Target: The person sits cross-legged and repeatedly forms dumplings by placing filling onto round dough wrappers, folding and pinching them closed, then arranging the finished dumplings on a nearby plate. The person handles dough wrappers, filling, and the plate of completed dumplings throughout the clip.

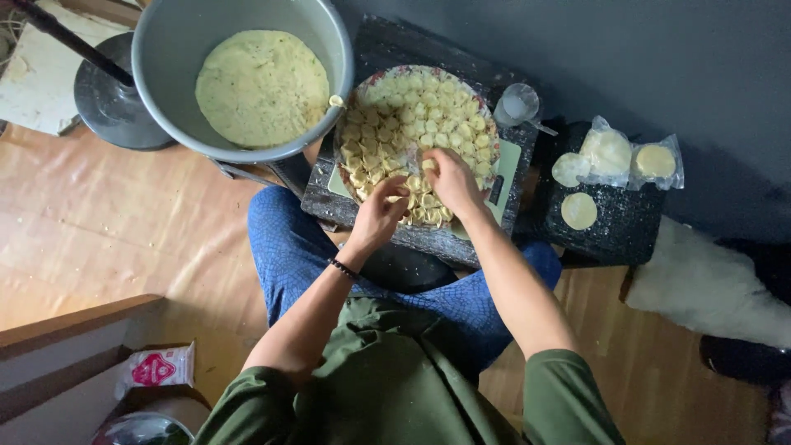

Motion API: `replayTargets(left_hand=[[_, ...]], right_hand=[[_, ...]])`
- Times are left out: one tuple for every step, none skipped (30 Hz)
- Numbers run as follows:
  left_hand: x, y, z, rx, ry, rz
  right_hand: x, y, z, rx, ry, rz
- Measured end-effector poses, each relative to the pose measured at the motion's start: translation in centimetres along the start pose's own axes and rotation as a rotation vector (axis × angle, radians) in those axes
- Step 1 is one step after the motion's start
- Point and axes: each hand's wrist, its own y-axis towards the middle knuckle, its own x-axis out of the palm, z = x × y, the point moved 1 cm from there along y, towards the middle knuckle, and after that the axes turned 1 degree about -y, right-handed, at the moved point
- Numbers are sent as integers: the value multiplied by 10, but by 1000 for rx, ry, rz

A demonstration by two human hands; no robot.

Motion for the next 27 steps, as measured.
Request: replayTargets(left_hand=[[-1, -1, 6, -1, -1, 3], [-2, -1, 12, -32, 9, 13], [-3, -1, 18, -62, 20, 22], [-5, -1, 18, -63, 20, 23], [-7, -2, 18, -68, 14, 14], [-9, -2, 18, -73, 8, 5], [-12, -2, 17, -76, 8, 5], [-14, -1, 15, -81, 22, 8], [-16, 0, 14, -85, 35, 11], [-17, -1, 13, -87, 33, 12], [-18, -1, 13, -90, 16, 21], [-19, -2, 13, -93, -2, 30], [-19, 0, 12, -94, -3, 30], [-18, 1, 12, -88, 5, 24], [-18, 1, 12, -82, 15, 15], [-16, -1, 12, -83, 15, 13], [-15, -1, 13, -83, 8, 9], [-14, -2, 15, -83, 1, 5], [-15, -2, 14, -84, 2, 7], [-15, -2, 12, -84, 5, 2], [-14, -1, 11, -84, 8, -7], [-14, -2, 17, -84, 10, -10], [-14, -3, 23, -82, -55, 3], [-14, -4, 28, -80, -120, 17], [-8, -2, 29, -78, -120, 14], [-3, 0, 30, -92, -288, 32], [3, 1, 30, -110, -456, 49]], right_hand=[[10, 6, 7, -2, 0, -2], [19, 12, 13, -130, -21, 30], [29, 18, 19, -258, -42, 64], [33, 25, 26, -259, -41, 63], [38, 31, 32, -345, -86, 49], [42, 36, 38, -432, -130, 36], [41, 37, 41, -431, -129, 34], [39, 39, 44, -501, -245, 35], [37, 40, 48, -570, -363, 35], [39, 42, 52, -570, -364, 32], [42, 45, 55, -588, -395, 3], [45, 48, 58, -606, -427, -26], [35, 43, 47, -606, -427, -28], [24, 37, 37, -639, -468, -42], [14, 31, 26, -669, -508, -54], [17, 31, 33, -667, -508, -54], [20, 35, 38, -652, -552, -101], [23, 40, 44, -638, -597, -148], [19, 37, 41, -639, -596, -149], [15, 35, 38, -664, -567, -126], [9, 33, 36, -684, -540, -100], [22, 36, 45, -681, -540, -98], [34, 39, 53, -639, -451, -40], [45, 42, 62, -596, -363, 17], [32, 34, 34, -595, -365, 20], [19, 27, 7, -511, -200, 25], [6, 19, -21, -424, -34, 28]])
